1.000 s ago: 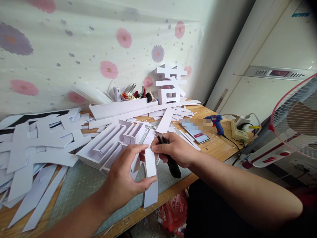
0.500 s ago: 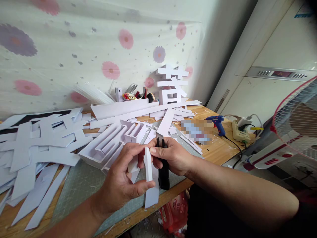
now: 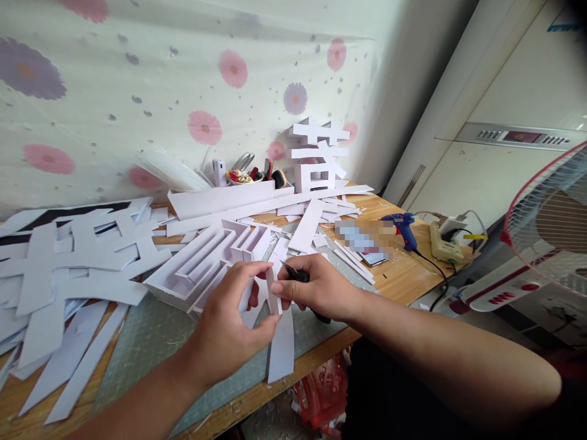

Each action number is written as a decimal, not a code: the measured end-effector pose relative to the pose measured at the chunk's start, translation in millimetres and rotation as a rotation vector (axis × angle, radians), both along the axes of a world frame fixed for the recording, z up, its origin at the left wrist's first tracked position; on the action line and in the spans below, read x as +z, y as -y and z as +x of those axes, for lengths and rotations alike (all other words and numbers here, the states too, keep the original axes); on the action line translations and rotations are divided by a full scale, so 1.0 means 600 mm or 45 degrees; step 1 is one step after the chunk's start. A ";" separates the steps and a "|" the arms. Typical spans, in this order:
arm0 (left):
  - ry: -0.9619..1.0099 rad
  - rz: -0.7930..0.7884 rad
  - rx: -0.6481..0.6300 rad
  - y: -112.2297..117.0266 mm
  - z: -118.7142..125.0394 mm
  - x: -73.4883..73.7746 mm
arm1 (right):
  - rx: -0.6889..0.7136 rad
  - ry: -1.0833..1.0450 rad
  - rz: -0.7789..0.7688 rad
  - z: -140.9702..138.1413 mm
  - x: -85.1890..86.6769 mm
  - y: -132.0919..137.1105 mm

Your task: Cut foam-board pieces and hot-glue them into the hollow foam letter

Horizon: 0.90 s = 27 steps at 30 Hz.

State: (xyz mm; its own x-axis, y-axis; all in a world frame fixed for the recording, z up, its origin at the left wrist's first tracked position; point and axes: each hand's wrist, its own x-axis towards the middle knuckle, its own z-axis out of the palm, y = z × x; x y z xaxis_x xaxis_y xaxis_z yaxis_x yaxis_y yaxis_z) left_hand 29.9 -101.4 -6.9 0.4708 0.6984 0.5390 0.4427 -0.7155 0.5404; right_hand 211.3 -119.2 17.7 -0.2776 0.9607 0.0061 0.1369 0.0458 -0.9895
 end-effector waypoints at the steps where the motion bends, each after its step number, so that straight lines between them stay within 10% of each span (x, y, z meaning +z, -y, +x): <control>1: 0.001 -0.008 0.000 0.000 0.000 -0.001 | 0.001 0.011 -0.007 -0.001 0.000 0.001; 10: 0.158 -0.357 0.032 -0.011 -0.007 -0.009 | 0.067 0.114 0.124 0.008 -0.002 0.001; 16: 0.292 -0.654 -0.108 -0.008 -0.012 -0.001 | -0.028 0.912 0.727 0.024 0.006 0.005; 27: 0.305 -0.652 -0.123 -0.004 -0.012 0.003 | -0.028 1.375 0.666 0.007 0.013 0.009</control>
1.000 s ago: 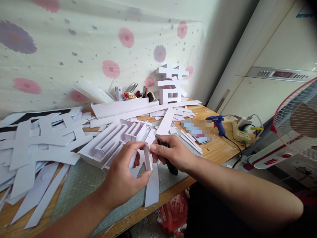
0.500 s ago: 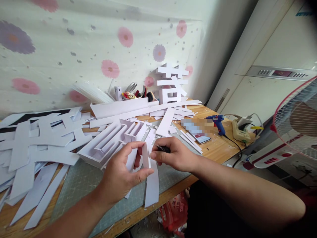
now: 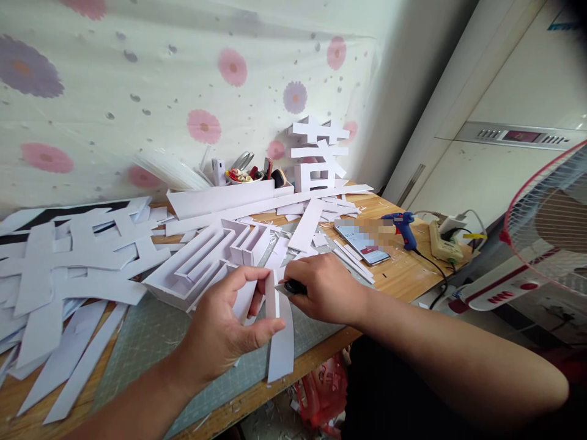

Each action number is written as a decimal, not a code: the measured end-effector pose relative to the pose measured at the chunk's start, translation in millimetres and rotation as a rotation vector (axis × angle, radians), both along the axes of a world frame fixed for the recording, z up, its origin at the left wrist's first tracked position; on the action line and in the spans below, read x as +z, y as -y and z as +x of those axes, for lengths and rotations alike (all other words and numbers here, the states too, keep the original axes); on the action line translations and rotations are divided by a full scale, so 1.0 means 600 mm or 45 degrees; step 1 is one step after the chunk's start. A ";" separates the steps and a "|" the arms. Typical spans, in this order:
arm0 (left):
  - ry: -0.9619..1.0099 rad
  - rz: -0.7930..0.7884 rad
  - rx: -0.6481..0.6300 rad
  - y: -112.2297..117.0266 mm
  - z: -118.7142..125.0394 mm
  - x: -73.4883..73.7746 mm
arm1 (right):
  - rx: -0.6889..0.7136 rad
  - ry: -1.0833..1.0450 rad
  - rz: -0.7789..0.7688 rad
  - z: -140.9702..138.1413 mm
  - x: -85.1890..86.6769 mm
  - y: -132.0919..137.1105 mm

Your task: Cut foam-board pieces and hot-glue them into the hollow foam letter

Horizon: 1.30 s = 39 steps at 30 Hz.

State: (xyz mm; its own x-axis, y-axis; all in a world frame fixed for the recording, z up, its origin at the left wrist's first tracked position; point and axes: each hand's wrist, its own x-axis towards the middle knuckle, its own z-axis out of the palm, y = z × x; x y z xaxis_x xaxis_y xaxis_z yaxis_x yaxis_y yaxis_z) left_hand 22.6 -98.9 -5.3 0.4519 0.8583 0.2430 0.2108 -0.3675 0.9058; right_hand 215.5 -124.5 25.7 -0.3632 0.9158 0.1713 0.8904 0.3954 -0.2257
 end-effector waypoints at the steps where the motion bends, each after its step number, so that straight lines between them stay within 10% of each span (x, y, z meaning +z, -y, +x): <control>1: 0.004 0.004 0.004 0.000 0.000 -0.001 | -0.008 0.014 0.007 -0.001 0.000 0.000; 39: -0.005 0.015 0.061 0.013 0.004 0.003 | 0.001 0.059 0.135 -0.009 -0.006 0.003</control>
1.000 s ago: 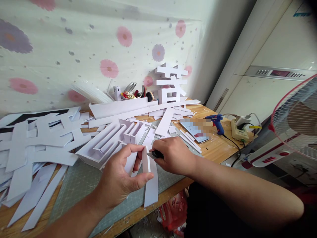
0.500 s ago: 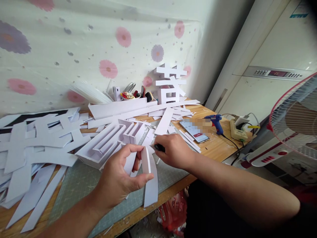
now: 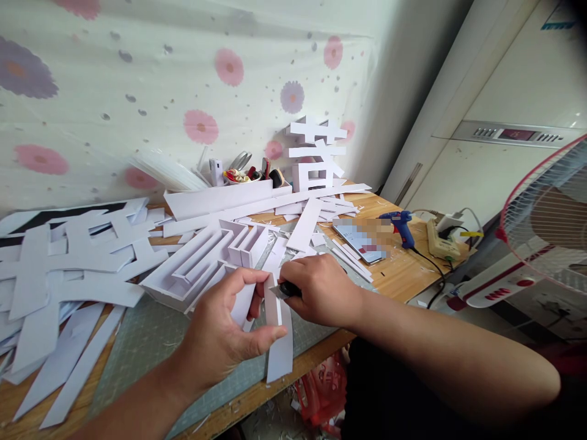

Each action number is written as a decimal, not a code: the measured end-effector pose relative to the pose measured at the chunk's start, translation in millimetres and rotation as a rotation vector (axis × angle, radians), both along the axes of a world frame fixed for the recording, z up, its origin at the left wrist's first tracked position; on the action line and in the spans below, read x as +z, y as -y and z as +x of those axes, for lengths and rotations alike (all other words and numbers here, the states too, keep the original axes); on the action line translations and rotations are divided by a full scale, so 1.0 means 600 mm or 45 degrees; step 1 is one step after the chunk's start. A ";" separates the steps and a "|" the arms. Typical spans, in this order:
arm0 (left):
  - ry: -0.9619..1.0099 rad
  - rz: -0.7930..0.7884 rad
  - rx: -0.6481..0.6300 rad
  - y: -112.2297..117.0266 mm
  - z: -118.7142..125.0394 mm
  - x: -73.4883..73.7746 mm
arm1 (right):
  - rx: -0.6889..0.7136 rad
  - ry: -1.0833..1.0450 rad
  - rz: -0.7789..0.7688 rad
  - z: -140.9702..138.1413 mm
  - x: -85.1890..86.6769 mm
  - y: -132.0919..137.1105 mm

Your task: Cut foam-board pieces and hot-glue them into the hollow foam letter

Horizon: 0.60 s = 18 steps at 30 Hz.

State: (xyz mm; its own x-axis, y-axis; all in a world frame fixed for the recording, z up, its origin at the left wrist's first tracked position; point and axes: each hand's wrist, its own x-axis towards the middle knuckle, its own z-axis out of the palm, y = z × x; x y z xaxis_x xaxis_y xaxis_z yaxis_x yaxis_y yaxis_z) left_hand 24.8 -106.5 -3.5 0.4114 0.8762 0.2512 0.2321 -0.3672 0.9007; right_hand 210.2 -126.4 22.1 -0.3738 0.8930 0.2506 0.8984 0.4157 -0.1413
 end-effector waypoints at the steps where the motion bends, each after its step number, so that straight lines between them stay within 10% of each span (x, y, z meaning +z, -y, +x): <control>1: 0.008 -0.014 0.018 0.001 0.000 0.000 | -0.005 0.000 0.002 0.000 0.000 -0.001; 18: -0.032 0.081 -0.097 -0.004 -0.004 -0.001 | 0.008 -0.031 0.003 0.001 0.003 0.003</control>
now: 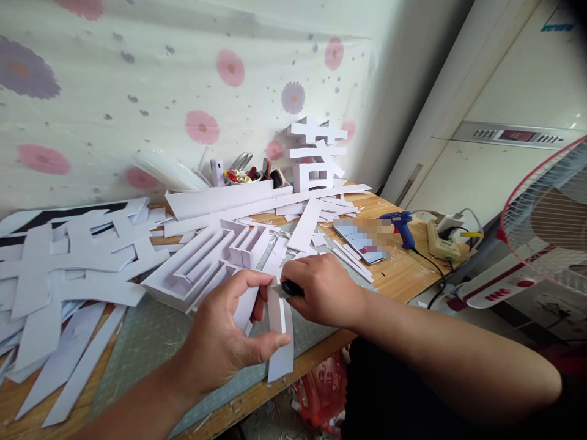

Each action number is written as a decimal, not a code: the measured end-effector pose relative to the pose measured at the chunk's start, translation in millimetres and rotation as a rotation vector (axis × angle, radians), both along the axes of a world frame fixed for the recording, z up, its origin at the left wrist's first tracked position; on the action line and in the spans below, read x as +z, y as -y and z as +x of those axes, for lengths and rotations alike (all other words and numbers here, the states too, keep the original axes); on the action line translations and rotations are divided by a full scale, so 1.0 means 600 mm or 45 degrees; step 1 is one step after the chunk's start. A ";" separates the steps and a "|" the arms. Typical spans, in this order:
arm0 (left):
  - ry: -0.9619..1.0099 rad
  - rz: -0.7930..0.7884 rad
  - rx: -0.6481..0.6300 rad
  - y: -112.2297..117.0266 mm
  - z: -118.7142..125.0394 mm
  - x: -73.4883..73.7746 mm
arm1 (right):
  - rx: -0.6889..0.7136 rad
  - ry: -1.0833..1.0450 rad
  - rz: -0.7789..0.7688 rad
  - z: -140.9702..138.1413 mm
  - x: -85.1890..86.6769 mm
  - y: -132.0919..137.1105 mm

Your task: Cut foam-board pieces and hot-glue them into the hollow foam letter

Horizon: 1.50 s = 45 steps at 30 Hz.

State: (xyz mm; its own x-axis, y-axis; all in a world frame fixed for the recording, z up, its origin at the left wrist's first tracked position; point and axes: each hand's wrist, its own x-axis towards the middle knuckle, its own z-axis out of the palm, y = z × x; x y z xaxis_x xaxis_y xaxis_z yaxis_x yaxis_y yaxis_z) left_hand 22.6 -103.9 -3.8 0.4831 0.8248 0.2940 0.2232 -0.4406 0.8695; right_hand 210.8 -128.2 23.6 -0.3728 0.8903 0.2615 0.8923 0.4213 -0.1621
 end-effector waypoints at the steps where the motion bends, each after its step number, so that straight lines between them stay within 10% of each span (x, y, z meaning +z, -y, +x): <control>1: 0.008 0.004 -0.001 0.000 0.000 0.000 | -0.008 0.001 0.005 0.000 0.000 -0.001; 21: 0.001 -0.011 -0.007 0.005 -0.002 0.000 | 0.013 0.002 0.017 0.002 0.001 0.000; 28: -0.051 0.046 0.002 0.006 0.002 0.001 | -0.223 -0.291 -0.066 0.017 -0.006 -0.029; 38: -0.224 0.538 0.374 -0.001 0.011 -0.006 | 0.205 -0.875 -0.545 0.004 0.003 0.001; 45: 0.248 -0.068 0.162 -0.011 0.007 -0.007 | 0.200 -0.850 -0.420 0.022 0.001 -0.017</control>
